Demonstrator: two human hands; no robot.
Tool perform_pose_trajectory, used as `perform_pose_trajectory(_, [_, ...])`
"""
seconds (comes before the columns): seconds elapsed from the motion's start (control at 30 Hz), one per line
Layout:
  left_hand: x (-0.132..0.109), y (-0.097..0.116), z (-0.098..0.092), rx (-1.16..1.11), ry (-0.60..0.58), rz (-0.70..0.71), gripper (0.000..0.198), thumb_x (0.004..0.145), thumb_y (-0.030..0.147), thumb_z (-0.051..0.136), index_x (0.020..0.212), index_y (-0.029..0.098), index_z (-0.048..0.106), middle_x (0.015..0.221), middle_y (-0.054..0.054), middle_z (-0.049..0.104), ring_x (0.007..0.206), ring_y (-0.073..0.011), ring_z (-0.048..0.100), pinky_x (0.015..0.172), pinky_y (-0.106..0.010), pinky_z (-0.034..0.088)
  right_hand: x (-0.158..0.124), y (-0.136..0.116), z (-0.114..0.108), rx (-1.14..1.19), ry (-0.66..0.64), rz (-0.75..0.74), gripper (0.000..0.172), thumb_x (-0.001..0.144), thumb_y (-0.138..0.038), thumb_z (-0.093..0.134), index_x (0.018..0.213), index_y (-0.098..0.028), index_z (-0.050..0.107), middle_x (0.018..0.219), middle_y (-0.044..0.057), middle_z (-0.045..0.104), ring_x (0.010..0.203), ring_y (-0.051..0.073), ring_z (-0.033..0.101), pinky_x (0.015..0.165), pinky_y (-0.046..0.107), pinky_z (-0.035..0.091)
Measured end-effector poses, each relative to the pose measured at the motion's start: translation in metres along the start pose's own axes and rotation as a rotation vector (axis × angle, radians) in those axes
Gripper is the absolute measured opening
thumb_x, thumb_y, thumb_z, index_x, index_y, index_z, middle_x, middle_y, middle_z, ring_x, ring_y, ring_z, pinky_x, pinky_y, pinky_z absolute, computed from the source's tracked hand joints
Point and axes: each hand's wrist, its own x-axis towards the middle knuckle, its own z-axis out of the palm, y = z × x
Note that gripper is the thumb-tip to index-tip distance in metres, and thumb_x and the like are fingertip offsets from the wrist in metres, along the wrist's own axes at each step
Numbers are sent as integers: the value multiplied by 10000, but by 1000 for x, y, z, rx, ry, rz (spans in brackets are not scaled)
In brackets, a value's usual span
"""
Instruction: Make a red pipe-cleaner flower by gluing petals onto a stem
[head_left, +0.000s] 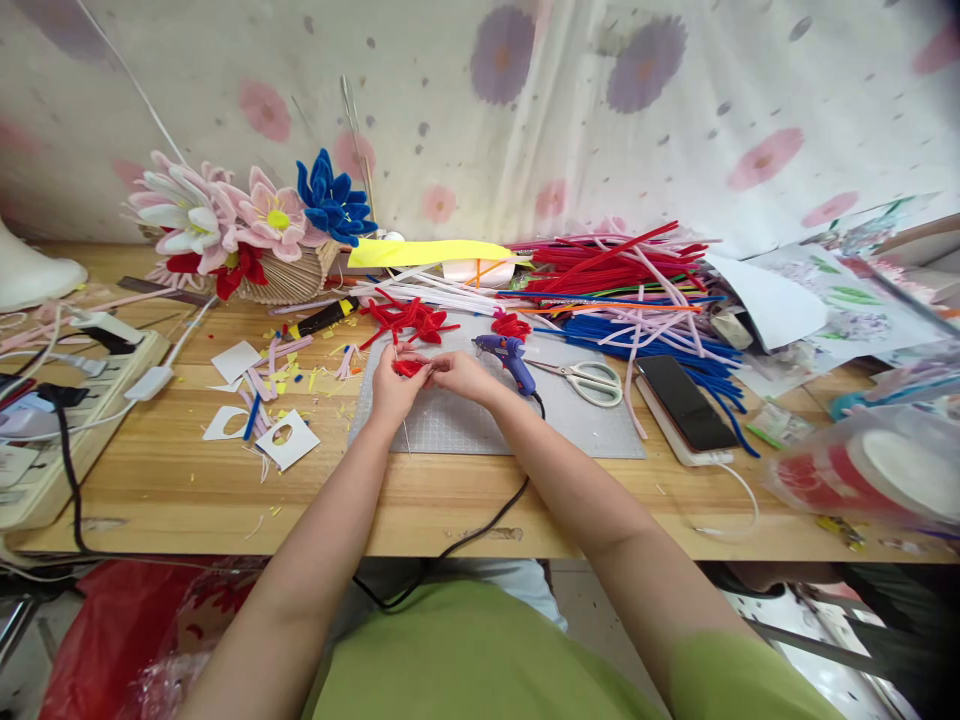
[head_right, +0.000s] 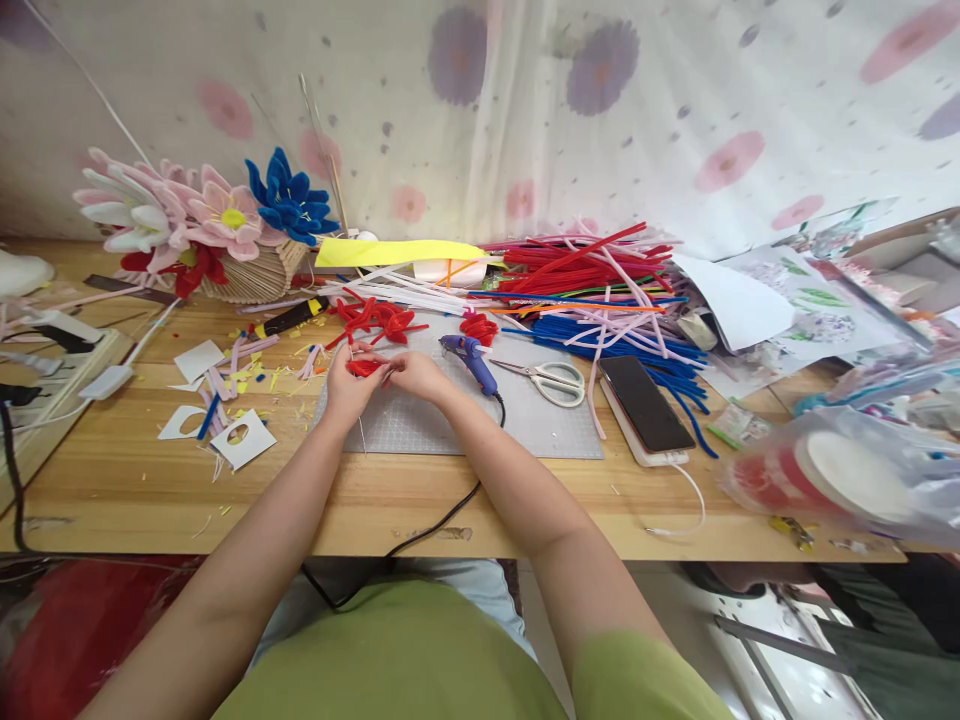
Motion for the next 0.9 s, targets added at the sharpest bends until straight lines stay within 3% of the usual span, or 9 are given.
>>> perform_pose_trajectory(0.33, [2, -10, 1, -45, 20, -37, 397, 582, 142, 728, 861, 225, 459, 732, 16, 632, 706, -140, 621, 761, -285, 478, -6, -14, -5, -325, 34, 22, 228, 662, -60, 523, 746, -172, 702, 765, 13, 710, 727, 154, 604, 639, 241, 392])
perform_pose_trajectory(0.6, [1, -8, 4, -114, 33, -71, 454, 564, 149, 735, 847, 240, 392, 708, 43, 617, 658, -119, 605, 745, -278, 482, -5, -17, -6, -312, 53, 59, 224, 691, -109, 481, 646, -188, 686, 599, -16, 631, 628, 117, 565, 573, 217, 351])
perform_pose_trajectory(0.7, [4, -9, 2, -144, 92, -60, 434, 569, 138, 714, 841, 234, 390, 704, 51, 604, 668, -102, 602, 732, -245, 467, -7, -18, -7, -302, 30, 78, 234, 673, -90, 472, 599, -181, 675, 560, -19, 604, 582, 107, 541, 548, 217, 338])
perform_pose_trajectory(0.8, [7, -7, 0, -197, 176, -107, 427, 569, 167, 718, 838, 229, 393, 722, 45, 603, 638, -87, 576, 628, -206, 440, -8, -16, -7, -266, -5, 62, 246, 658, -68, 454, 586, -173, 664, 547, -20, 594, 565, 102, 533, 546, 213, 344])
perform_pose_trajectory(0.9, [7, -3, -1, -234, 173, -224, 445, 560, 229, 739, 846, 229, 398, 757, 36, 621, 521, -61, 502, 468, -178, 336, -7, -10, -7, -174, -8, 14, 251, 661, -61, 433, 611, -164, 656, 569, -20, 603, 591, 102, 550, 583, 203, 379])
